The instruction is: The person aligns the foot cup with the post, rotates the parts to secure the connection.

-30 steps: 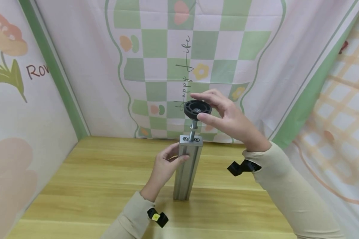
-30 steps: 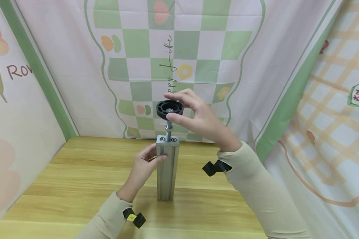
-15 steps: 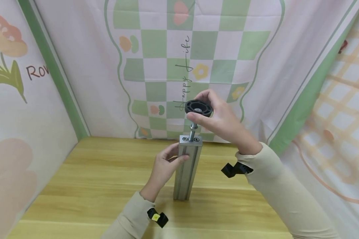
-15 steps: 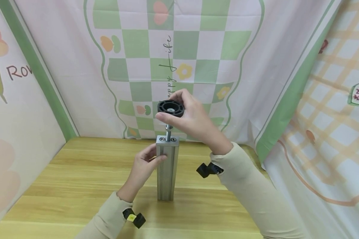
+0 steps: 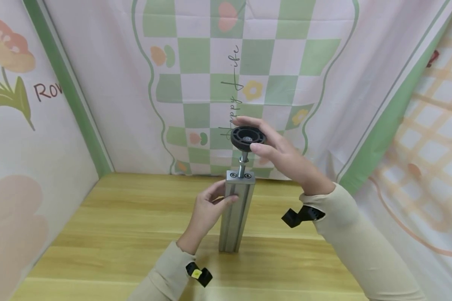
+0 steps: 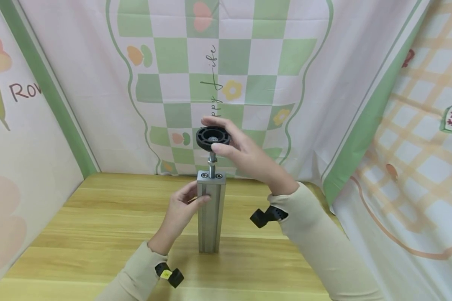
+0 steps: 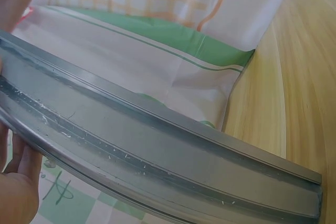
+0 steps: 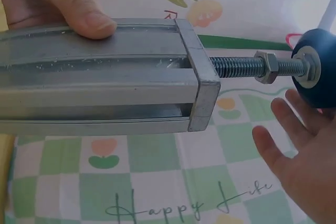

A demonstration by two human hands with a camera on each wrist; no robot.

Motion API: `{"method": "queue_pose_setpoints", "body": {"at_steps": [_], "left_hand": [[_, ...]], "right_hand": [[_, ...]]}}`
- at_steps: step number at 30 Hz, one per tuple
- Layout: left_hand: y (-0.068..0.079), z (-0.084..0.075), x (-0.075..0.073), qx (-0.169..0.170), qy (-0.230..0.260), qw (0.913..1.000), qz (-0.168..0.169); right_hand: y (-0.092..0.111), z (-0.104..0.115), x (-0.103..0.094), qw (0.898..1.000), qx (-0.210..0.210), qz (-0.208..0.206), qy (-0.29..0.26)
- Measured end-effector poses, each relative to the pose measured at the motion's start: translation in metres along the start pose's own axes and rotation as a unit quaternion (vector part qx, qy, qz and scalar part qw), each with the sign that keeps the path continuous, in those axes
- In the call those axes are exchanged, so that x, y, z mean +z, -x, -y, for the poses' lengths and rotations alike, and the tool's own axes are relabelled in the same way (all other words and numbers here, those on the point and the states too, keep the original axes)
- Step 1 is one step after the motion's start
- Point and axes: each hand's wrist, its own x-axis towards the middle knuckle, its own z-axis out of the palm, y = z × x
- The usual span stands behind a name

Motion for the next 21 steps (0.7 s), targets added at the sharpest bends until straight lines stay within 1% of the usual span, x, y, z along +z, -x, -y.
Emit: {"method": "queue_pose_setpoints", "body": {"at_steps": [1, 3, 5, 6, 14, 18, 21], "left_hand": [[0.0001, -0.0001, 0.0001, 0.001, 0.001, 1.0, 0.0], [0.0004, -0.0002, 0.0002, 0.002, 0.001, 1.0, 0.0], [0.0007, -0.0004, 0.0001, 0.002, 0.001, 1.0, 0.001], [0.0006, -0.0004, 0.0, 0.002, 0.001, 1.0, 0.001], [0.0004, 0.0009, -0.0004, -0.005, 0.0, 1.0, 0.0], [0.0003, 0.0007, -0.0003, -0.005, 0.0, 1.0, 0.002], [0.0004, 0.0007, -0.0003, -0.004, -0.001, 1.0, 0.002]], "right_hand": [[-0.0005, -0.0014, -0.0011, 0.999, -0.003, 0.008, -0.031], [-0.0017, -0.0041, -0.0026, 0.997, -0.012, 0.018, -0.074], [-0.0026, -0.0066, -0.004, 0.994, -0.014, 0.023, -0.106], [-0.0027, -0.0071, -0.0044, 0.993, -0.014, 0.023, -0.114], [0.0003, -0.0057, -0.0049, 0.995, -0.018, 0.017, -0.097], [0.0024, -0.0053, -0.0044, 0.996, -0.002, 0.002, -0.086], [0.0038, -0.0052, -0.004, 0.998, 0.012, -0.015, -0.063]]}}
